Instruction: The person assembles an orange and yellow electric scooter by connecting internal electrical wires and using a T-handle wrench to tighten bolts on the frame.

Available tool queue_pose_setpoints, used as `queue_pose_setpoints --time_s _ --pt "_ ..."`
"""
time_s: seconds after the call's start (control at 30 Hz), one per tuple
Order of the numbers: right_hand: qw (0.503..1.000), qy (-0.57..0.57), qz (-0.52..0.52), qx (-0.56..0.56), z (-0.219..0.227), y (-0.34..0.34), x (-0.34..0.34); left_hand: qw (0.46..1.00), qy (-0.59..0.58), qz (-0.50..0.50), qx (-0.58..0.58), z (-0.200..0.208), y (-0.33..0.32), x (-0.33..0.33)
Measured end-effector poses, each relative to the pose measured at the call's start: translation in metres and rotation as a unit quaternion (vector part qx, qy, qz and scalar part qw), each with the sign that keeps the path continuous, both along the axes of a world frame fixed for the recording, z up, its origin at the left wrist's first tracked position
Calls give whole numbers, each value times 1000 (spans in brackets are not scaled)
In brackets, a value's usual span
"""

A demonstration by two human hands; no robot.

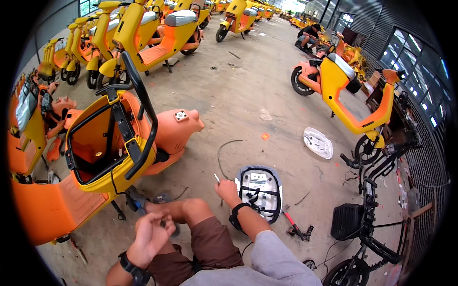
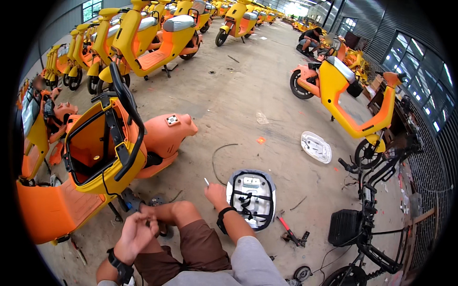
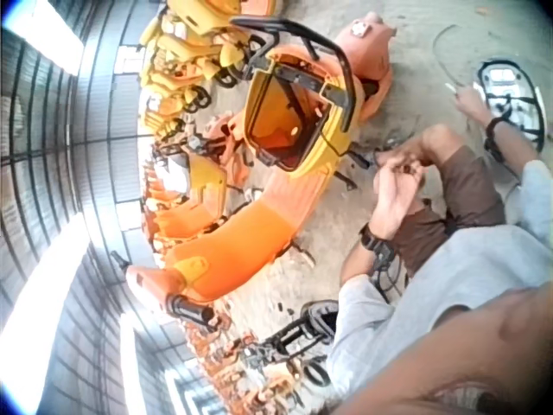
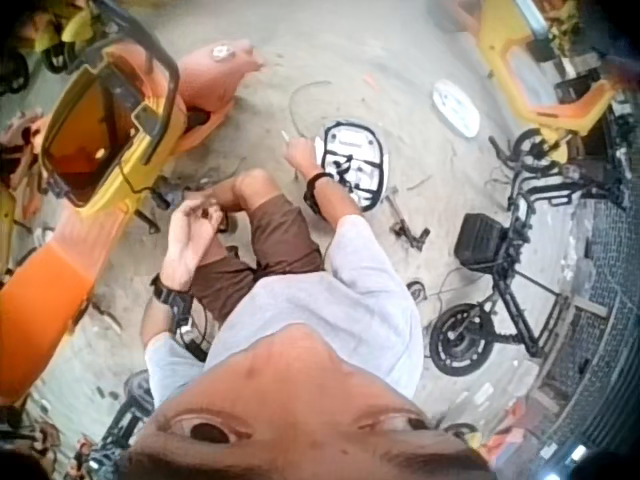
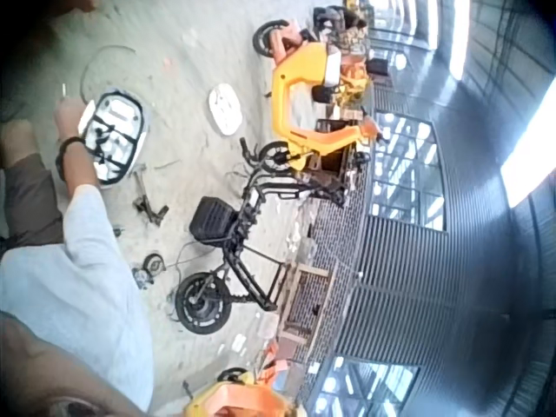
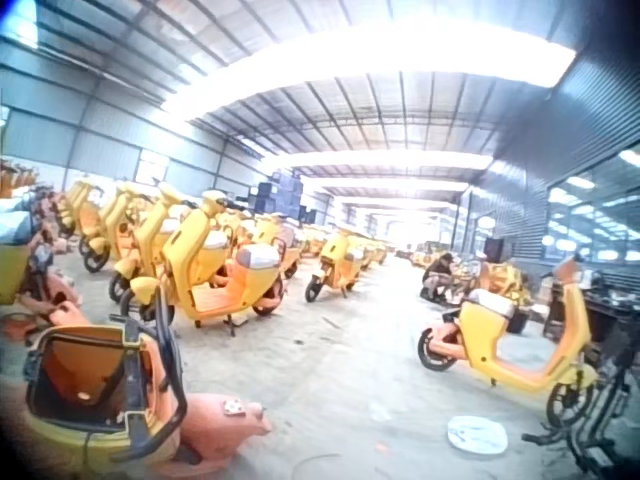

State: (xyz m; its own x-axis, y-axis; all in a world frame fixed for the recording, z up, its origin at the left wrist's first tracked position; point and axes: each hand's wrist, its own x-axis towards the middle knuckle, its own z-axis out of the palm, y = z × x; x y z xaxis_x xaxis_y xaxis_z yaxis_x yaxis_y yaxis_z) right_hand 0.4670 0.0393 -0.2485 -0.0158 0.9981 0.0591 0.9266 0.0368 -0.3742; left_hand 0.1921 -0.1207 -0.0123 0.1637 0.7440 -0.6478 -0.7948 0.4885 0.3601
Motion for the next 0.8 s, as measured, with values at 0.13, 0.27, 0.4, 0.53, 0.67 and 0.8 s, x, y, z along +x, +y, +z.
queue_pose_setpoints --time_s 0.13,0.27,0.4,0.53,0.67,0.8 --pt "1000 -7 4 -20 -2 -6 -6 996 -29 21 78 -20 56 14" --pt "999 -13 24 -34 -7 -6 -27 990 -45 34 127 -46 79 5" --pt "996 -29 68 -41 -11 -1 -33 991 -49 52 111 -60 74 -1" --pt "995 -42 81 -46 -3 5 -41 987 -22 96 127 -52 72 -6" --pt "988 -57 134 -45 -12 7 -48 985 -2 99 142 -52 69 -6" --pt "985 -61 162 -23 -22 10 -51 986 -6 94 140 -52 68 -7"
